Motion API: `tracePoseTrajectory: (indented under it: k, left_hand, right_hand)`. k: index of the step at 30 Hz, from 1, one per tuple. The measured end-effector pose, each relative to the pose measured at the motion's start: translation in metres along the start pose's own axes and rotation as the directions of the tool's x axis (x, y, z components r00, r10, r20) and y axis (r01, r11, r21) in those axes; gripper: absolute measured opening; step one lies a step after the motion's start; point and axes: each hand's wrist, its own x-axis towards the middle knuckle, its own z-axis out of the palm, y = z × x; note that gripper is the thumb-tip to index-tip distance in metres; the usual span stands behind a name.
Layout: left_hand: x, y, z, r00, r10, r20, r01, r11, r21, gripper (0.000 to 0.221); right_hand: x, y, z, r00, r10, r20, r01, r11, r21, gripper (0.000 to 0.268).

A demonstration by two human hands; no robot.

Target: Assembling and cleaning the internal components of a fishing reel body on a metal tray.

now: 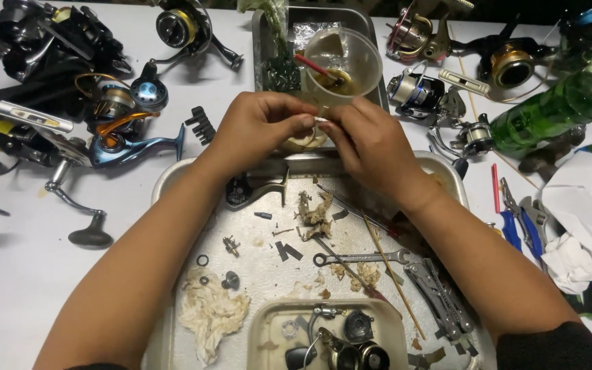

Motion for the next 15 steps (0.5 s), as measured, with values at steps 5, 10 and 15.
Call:
tracePoseTrajectory:
  k: [5,10,15]
  left_hand:
    - [-0.001,-0.002,0.003,0.996,0.09,-0.011,-0.089,0.995,0.042,0.011]
    - [0.0,0.001,0.001,1.0,-0.014,0.014,0.015,0.999,-0.036,0.014]
    - [0.002,0.001,0.0,0.975,0.22,-0.008,-0.218,0.97,0.106,0.013]
  right_hand:
    - [-0.004,0.001,-0.004,0.952,0.274,0.14,-0.306,0.881,0.36,0.028]
    - [-0.004,0.003,0.002,0.998,-0.036,-0.047,0.038,0.998,0.041,0.008]
    - [0.003,-0.01,-0.012,0.887,0.389,0.25,-0.462,0.771,0.439,0.036]
